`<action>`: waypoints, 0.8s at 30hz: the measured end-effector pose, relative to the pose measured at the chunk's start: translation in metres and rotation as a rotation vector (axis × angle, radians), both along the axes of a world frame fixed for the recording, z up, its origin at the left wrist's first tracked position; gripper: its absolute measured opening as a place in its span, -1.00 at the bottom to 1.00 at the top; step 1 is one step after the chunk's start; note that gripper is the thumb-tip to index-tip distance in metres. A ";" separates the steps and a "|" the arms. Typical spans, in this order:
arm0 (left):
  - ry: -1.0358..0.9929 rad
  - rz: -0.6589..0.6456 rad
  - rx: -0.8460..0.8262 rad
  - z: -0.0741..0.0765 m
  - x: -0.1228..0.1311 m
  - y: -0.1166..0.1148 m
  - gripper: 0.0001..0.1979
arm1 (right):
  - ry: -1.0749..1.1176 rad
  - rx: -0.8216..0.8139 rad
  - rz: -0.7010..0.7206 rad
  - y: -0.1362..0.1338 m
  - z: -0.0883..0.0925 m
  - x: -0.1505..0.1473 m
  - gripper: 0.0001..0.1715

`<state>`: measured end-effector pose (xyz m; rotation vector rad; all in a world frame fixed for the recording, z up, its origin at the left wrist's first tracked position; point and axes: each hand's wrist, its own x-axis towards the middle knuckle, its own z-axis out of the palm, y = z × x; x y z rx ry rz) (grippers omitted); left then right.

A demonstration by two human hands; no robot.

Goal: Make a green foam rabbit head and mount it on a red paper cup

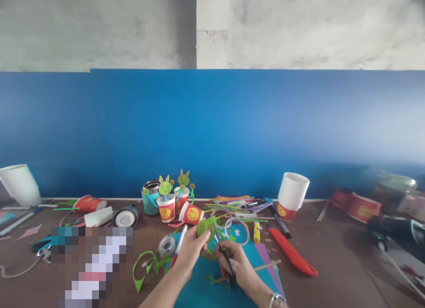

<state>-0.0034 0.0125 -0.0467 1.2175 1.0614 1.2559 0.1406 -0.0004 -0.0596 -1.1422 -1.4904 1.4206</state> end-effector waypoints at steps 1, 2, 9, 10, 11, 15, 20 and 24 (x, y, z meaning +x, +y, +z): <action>0.001 -0.001 -0.001 0.000 0.000 0.000 -0.67 | 0.005 -0.008 0.003 0.000 -0.001 0.000 -0.76; 0.002 -0.004 -0.003 0.000 0.000 0.000 -0.67 | 0.011 -0.016 0.005 0.000 -0.001 0.000 -0.76; -0.005 -0.025 -0.010 0.002 0.000 0.000 -0.67 | 0.026 0.006 -0.003 0.001 -0.003 0.001 -0.73; -0.007 -0.025 -0.009 0.002 0.000 0.000 -0.67 | 0.023 0.014 0.002 0.001 -0.004 0.001 -0.73; -0.009 -0.025 -0.008 0.002 -0.001 0.000 -0.67 | 0.020 0.020 0.004 0.001 -0.004 0.001 -0.73; -0.021 -0.019 -0.004 0.000 -0.001 0.000 -0.67 | 0.007 0.011 -0.008 0.000 -0.002 0.001 -0.72; -0.030 -0.013 -0.004 -0.001 0.002 0.000 -0.63 | 0.005 0.014 -0.002 0.000 -0.002 0.001 -0.74; -0.026 -0.003 -0.010 -0.002 0.004 0.000 -0.58 | 0.012 0.012 -0.009 0.001 -0.003 0.001 -0.74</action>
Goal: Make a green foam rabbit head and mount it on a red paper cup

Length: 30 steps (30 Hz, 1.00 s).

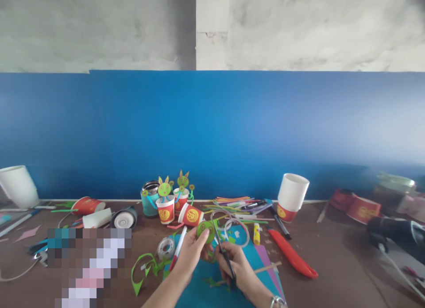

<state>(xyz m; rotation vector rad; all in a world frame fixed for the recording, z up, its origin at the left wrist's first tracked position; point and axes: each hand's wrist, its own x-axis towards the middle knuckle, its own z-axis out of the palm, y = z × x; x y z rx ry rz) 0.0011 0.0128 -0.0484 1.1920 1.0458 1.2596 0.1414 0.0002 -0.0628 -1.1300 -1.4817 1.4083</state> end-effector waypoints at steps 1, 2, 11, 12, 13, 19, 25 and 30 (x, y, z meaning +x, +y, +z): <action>0.001 -0.001 -0.002 0.000 0.000 0.000 -0.58 | 0.005 0.004 0.002 0.000 0.000 0.000 -0.74; 0.001 -0.002 -0.003 -0.001 0.001 0.000 -0.58 | 0.011 0.011 0.006 0.000 -0.001 0.000 -0.74; 0.012 -0.032 0.008 -0.001 -0.002 0.000 -0.61 | 0.000 0.010 0.022 0.001 -0.004 0.000 -0.70; 0.014 -0.037 0.011 -0.001 -0.002 0.000 -0.61 | 0.000 0.004 0.025 0.001 -0.004 0.000 -0.69; 0.017 -0.044 0.014 0.000 -0.003 0.000 -0.62 | 0.001 -0.004 0.027 0.001 -0.004 0.000 -0.67; 0.025 -0.060 0.017 0.000 -0.003 0.000 -0.62 | 0.012 0.010 0.019 0.000 -0.003 0.001 -0.71; 0.012 -0.024 -0.017 0.001 -0.004 0.000 -0.62 | 0.005 0.009 0.016 0.000 -0.001 0.000 -0.73; 0.006 -0.017 -0.048 0.003 -0.004 -0.001 -0.61 | -0.018 -0.024 0.019 -0.001 0.002 0.000 -0.73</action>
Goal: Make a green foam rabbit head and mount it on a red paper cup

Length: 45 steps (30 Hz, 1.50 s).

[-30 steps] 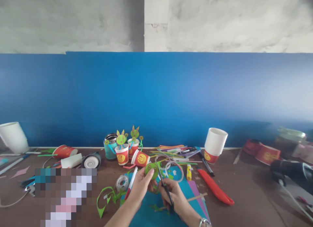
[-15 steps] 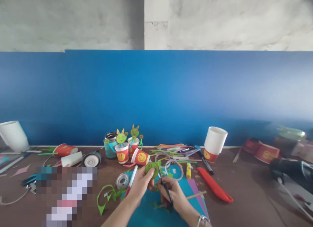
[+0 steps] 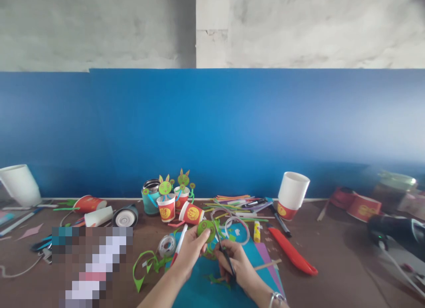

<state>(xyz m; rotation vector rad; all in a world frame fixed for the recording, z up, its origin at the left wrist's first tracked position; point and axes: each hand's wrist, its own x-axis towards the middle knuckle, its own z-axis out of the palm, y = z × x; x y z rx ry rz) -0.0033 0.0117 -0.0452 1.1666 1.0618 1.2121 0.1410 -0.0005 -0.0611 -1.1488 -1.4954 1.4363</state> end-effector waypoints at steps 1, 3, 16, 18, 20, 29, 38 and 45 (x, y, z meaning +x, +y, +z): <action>-0.001 -0.003 -0.002 0.001 0.000 0.000 -0.61 | -0.002 -0.003 -0.002 0.000 0.000 0.000 -0.73; -0.003 -0.008 -0.004 0.001 -0.001 0.000 -0.62 | 0.001 0.010 0.002 0.000 0.000 0.001 -0.75; -0.023 -0.002 0.031 -0.003 -0.003 0.004 -0.63 | 0.004 -0.004 -0.013 -0.002 0.005 -0.001 -0.73; -0.025 -0.008 0.035 -0.003 -0.003 0.003 -0.64 | 0.020 -0.003 -0.010 -0.002 0.006 -0.001 -0.73; -0.030 -0.010 0.035 -0.002 -0.003 0.003 -0.64 | 0.031 0.006 -0.002 -0.003 0.006 -0.001 -0.73; -0.067 -0.029 0.017 0.000 -0.005 0.003 -0.67 | 0.007 0.004 -0.006 0.000 0.000 -0.001 -0.77; -0.086 -0.055 -0.003 0.001 -0.007 0.004 -0.68 | -0.001 -0.002 0.001 0.000 0.003 -0.001 -0.74; -0.077 -0.039 -0.004 -0.001 -0.009 0.005 -0.67 | -0.004 -0.001 0.009 0.001 0.001 0.000 -0.79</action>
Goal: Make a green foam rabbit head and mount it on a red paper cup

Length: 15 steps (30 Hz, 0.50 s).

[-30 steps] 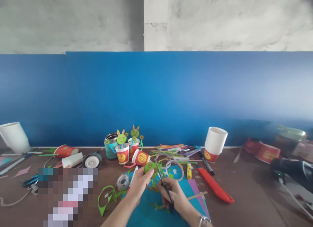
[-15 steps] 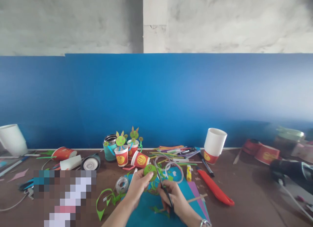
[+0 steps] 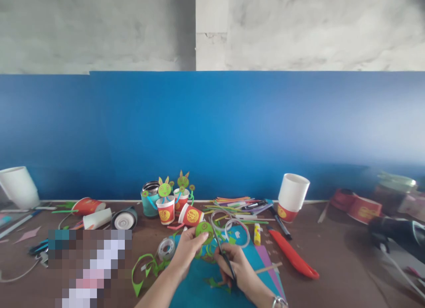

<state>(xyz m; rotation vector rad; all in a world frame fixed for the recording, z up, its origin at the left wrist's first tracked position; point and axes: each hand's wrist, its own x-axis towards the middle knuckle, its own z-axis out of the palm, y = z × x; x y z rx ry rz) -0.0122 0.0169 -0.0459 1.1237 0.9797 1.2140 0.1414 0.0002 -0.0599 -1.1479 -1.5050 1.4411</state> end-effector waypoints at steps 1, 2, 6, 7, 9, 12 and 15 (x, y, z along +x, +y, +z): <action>0.002 -0.002 0.000 0.000 0.000 0.000 -0.67 | -0.001 0.006 0.003 0.000 -0.001 0.000 -0.79; 0.005 -0.002 -0.001 0.000 0.000 0.000 -0.67 | -0.002 0.009 0.003 0.000 -0.001 0.000 -0.79; 0.016 0.000 0.000 0.001 0.001 -0.001 -0.67 | -0.009 -0.018 -0.009 -0.001 -0.001 -0.001 -0.74; 0.019 -0.001 0.003 0.001 0.001 -0.001 -0.67 | -0.005 -0.024 -0.007 -0.001 -0.001 -0.001 -0.73; 0.023 -0.008 0.009 0.001 0.002 -0.002 -0.67 | 0.002 -0.022 0.004 -0.001 0.000 -0.001 -0.72; 0.031 -0.015 0.016 0.001 0.002 -0.003 -0.68 | 0.012 -0.005 0.008 -0.001 0.000 0.000 -0.73; 0.043 -0.017 0.021 -0.001 0.000 -0.001 -0.70 | 0.018 -0.001 -0.004 0.000 -0.002 0.000 -0.77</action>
